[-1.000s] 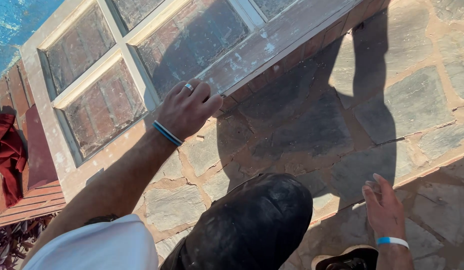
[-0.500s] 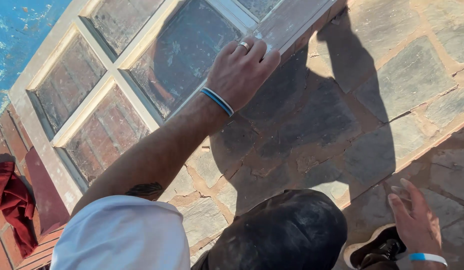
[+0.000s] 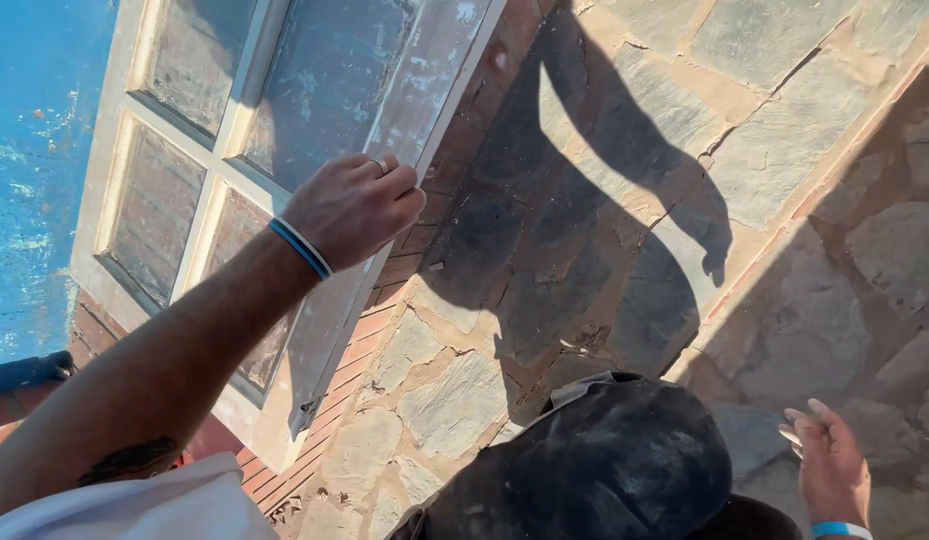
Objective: The person sands the frame of an old window using a piece of sandpaper.
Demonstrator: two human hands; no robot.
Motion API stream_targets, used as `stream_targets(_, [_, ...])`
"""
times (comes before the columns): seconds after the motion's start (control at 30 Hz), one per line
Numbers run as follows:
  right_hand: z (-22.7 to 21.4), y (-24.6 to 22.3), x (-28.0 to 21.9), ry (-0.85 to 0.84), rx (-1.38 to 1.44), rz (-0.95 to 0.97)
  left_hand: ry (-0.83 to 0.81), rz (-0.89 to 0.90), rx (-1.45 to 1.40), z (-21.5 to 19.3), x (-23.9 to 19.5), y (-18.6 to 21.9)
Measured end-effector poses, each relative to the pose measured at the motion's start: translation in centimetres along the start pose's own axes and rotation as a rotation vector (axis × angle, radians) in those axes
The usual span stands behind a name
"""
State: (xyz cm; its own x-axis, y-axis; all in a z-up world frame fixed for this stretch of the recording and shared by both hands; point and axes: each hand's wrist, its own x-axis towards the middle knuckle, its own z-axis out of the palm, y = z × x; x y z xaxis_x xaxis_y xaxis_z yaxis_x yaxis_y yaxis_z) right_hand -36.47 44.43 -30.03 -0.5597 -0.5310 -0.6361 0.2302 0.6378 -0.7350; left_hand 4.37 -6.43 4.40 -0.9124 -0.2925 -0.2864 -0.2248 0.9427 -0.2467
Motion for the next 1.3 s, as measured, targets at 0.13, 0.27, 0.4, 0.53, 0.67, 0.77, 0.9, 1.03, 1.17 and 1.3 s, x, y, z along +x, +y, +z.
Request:
stream_targets(0.13, [-0.2, -2.6, -10.4, -0.037, -0.029, 0.116, -0.154, 0.176, -0.015, -3.0, 0.3, -1.7])
stream_targets(0.27, [0.0, -9.4, -22.4, 0.025, -0.187, 0.200, -0.174, 0.431, 0.296, -3.5, 1.8, -3.6])
stream_targets(0.4, [3.3, -9.5, -36.1, 0.161, -0.059, 0.311, -0.120, 0.949, 0.228, -3.6, 5.1, -4.4])
stream_targets(0.53, [13.3, -16.1, -48.5, 0.378, 0.272, 0.364, -0.378, 1.059, 0.098, -1.8, 4.2, -4.3])
stream_targets(0.67, [22.1, -23.4, -52.5, 0.329, 0.290, 0.404, -0.446, 1.245, 0.093, -2.6, 0.4, -2.4])
stream_targets(0.77, [25.6, -26.9, -53.9, 0.216, 0.141, 0.416, -0.367, 1.248, 0.196, -2.1, 0.9, -2.8])
stream_targets(0.9, [27.5, -27.3, -57.0, 0.237, 0.202, 0.380, -0.301, 1.105, 0.112, -0.5, 0.3, -2.8])
stream_targets(1.03, [31.7, -22.5, -60.4, 0.325, 0.232, 0.395, -0.421, 1.144, 0.064, -0.7, -3.4, -0.7])
stream_targets(1.17, [34.5, -21.9, -60.4, 0.283, 0.429, 0.393, -0.357, 1.023, 0.092, -0.2, -3.2, -2.7])
stream_targets(1.3, [36.7, -21.8, -60.1, 0.275, 0.393, 0.440, -0.139, 0.995, 0.084, -1.2, -3.8, -1.7])
